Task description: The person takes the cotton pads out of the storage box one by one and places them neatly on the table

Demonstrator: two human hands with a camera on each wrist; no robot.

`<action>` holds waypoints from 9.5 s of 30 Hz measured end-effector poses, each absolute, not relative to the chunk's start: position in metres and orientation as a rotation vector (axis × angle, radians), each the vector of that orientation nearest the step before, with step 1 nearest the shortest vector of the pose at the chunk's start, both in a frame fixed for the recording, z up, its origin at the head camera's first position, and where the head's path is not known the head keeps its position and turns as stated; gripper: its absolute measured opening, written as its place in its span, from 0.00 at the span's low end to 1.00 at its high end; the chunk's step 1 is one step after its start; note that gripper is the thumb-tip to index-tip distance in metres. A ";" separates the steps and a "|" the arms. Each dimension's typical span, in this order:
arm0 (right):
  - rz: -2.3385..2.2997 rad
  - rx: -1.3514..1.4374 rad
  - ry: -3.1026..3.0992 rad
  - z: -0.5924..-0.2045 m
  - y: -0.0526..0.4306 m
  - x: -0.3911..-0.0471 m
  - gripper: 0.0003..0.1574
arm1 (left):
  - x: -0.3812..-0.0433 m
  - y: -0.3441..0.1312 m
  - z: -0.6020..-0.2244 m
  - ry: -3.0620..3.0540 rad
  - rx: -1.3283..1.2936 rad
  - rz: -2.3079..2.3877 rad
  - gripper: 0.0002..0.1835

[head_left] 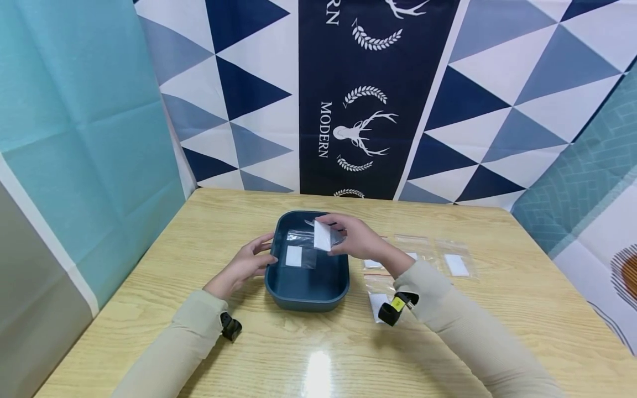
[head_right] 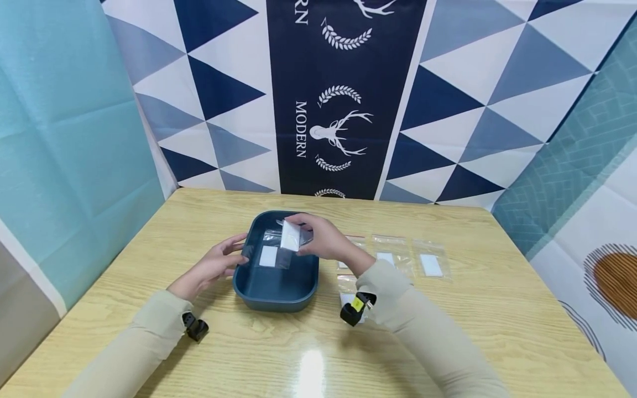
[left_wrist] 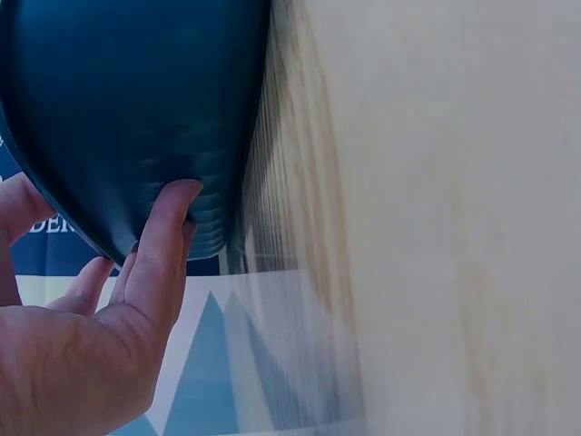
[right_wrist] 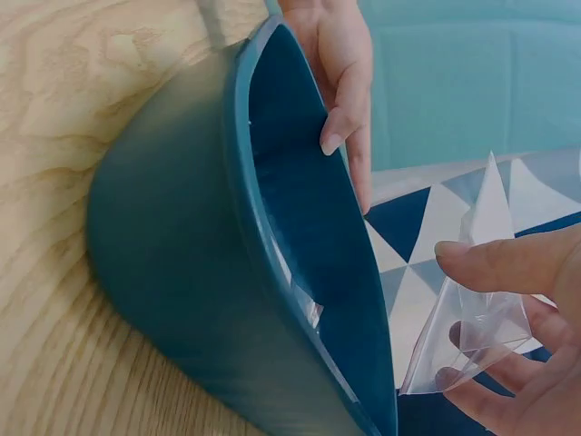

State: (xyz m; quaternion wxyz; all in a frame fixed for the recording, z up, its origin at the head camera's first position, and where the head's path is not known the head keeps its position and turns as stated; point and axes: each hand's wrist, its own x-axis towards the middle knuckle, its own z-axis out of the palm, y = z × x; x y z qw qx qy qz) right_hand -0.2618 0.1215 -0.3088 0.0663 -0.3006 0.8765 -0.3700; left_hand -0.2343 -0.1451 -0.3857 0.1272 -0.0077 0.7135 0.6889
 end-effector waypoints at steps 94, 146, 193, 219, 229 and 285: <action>-0.928 -1.088 2.559 -0.401 0.342 -0.187 0.40 | -0.232 -0.147 -0.385 2.054 -0.001 2.017 0.35; -1.593 -0.631 2.684 -0.389 0.251 -0.223 0.28 | -0.232 -0.146 -0.385 2.063 -0.017 2.027 0.36; -1.735 -0.407 2.525 -0.344 0.152 -0.276 0.26 | -0.231 -0.146 -0.383 2.063 -0.018 2.022 0.35; -1.851 -0.343 2.434 -0.323 0.086 -0.313 0.22 | -0.232 -0.146 -0.384 2.059 -0.011 2.027 0.35; -1.984 -0.144 2.271 -0.327 0.064 -0.329 0.23 | -0.232 -0.147 -0.383 2.060 -0.007 2.025 0.35; -0.526 -0.812 2.626 -0.368 0.042 -0.329 0.32 | -0.234 -0.149 -0.385 2.044 0.019 2.019 0.34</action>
